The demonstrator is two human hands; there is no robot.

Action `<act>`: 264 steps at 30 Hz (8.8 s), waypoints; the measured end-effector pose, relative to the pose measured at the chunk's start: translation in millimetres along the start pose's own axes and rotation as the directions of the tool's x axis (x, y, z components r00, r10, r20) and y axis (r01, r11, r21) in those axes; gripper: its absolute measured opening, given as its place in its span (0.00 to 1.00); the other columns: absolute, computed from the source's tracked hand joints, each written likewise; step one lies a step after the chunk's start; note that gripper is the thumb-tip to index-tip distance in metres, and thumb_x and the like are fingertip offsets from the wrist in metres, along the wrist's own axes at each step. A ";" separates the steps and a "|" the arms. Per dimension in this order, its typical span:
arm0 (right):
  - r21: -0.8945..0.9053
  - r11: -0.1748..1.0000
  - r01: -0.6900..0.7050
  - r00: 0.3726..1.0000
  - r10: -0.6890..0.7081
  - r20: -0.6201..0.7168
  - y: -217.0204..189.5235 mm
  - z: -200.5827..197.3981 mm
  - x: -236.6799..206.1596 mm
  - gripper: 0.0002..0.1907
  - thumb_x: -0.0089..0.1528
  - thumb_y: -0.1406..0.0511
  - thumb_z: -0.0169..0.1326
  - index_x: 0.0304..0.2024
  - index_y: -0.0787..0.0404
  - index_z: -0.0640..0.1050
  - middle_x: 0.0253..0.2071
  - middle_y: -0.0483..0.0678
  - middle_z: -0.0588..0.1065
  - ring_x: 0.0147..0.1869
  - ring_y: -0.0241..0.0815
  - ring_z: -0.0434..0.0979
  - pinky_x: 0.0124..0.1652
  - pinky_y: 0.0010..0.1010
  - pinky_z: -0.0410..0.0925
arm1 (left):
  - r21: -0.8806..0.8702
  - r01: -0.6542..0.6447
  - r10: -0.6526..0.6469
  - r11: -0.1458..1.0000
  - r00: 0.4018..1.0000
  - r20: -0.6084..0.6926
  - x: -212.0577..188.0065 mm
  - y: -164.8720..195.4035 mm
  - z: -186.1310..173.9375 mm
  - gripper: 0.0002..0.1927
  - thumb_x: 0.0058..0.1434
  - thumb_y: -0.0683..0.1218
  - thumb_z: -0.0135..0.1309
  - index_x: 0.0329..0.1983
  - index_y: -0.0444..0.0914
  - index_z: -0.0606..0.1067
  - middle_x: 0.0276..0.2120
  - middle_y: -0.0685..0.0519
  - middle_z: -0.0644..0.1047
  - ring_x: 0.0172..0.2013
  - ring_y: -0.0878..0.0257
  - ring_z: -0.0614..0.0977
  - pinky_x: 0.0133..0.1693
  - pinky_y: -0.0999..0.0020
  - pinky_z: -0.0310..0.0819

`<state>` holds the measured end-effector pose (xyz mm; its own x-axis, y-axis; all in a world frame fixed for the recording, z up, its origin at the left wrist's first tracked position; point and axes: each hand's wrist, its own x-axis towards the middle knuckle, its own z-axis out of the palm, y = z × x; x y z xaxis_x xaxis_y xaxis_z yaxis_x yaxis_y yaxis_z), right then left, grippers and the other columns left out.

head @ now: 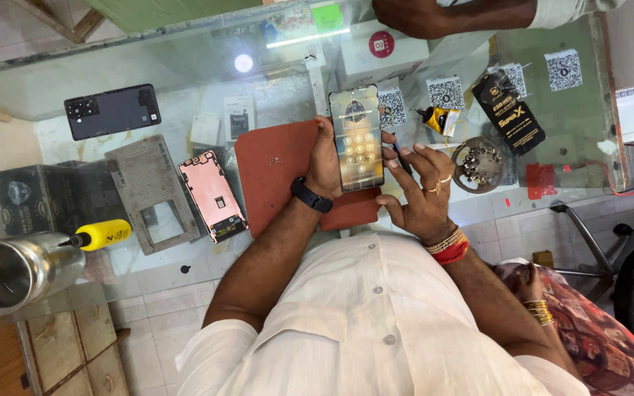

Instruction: The person uses a small screwdriver to remove screws from the back of a smartphone. They then separate the back cover from the main body, exposing the internal components. The person continues to manipulate the phone and its parts on the workbench.

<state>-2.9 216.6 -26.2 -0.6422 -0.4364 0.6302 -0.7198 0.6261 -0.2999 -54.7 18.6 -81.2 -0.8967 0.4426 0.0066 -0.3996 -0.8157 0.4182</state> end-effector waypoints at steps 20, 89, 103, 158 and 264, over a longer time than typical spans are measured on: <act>0.069 0.994 0.088 0.978 -0.099 0.182 -13.3 3.1 17.5 0.22 0.62 0.49 0.65 0.36 0.58 0.73 0.63 0.51 0.75 0.73 0.54 0.66 0.70 0.56 0.53 | 0.016 -0.003 0.003 1.000 1.000 -0.001 -0.6 -6.5 -8.4 0.58 0.60 0.83 0.35 0.74 0.32 0.60 0.55 0.37 0.76 0.52 0.52 0.81 0.53 0.56 0.79; 0.110 0.994 -0.024 0.993 0.011 0.119 -4.2 -0.6 7.0 0.22 0.63 0.49 0.61 0.38 0.59 0.72 0.64 0.52 0.75 0.74 0.55 0.63 0.71 0.56 0.52 | 0.042 -0.009 0.010 0.999 1.000 -0.020 -2.3 -4.9 -5.0 0.58 0.60 0.83 0.34 0.75 0.33 0.59 0.55 0.37 0.76 0.53 0.48 0.82 0.55 0.53 0.79; 0.128 0.991 0.049 0.986 -0.068 0.149 -12.2 1.1 14.3 0.23 0.63 0.48 0.63 0.39 0.58 0.73 0.63 0.51 0.75 0.74 0.55 0.64 0.71 0.56 0.52 | 0.079 -0.018 0.022 0.997 0.999 -0.047 -1.4 -7.3 -8.2 0.57 0.60 0.82 0.37 0.73 0.32 0.61 0.55 0.36 0.76 0.52 0.50 0.82 0.52 0.56 0.81; 0.132 0.987 0.097 0.986 -0.113 0.124 -15.3 -6.5 15.4 0.23 0.64 0.47 0.61 0.36 0.58 0.71 0.58 0.50 0.79 0.71 0.54 0.68 0.69 0.55 0.55 | 0.032 -0.005 0.007 0.999 0.998 -0.057 -2.7 -6.0 -4.7 0.57 0.60 0.83 0.34 0.70 0.30 0.62 0.54 0.35 0.76 0.49 0.48 0.83 0.48 0.55 0.82; 0.330 0.891 -0.311 0.937 0.346 -0.050 -121.3 12.0 20.5 0.49 0.51 0.65 0.72 0.69 0.69 0.61 0.58 0.62 0.72 0.57 0.54 0.77 0.56 0.41 0.70 | -0.148 -0.124 0.159 0.981 0.953 0.259 -82.6 50.3 52.4 0.53 0.61 0.71 0.58 0.78 0.38 0.54 0.72 0.39 0.64 0.75 0.42 0.62 0.76 0.43 0.52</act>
<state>68.1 124.0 14.5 -0.8375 -0.1600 0.5226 -0.5284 0.4810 -0.6996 9.2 -39.4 -13.1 -0.8688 0.3879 0.3079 -0.3090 -0.9104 0.2750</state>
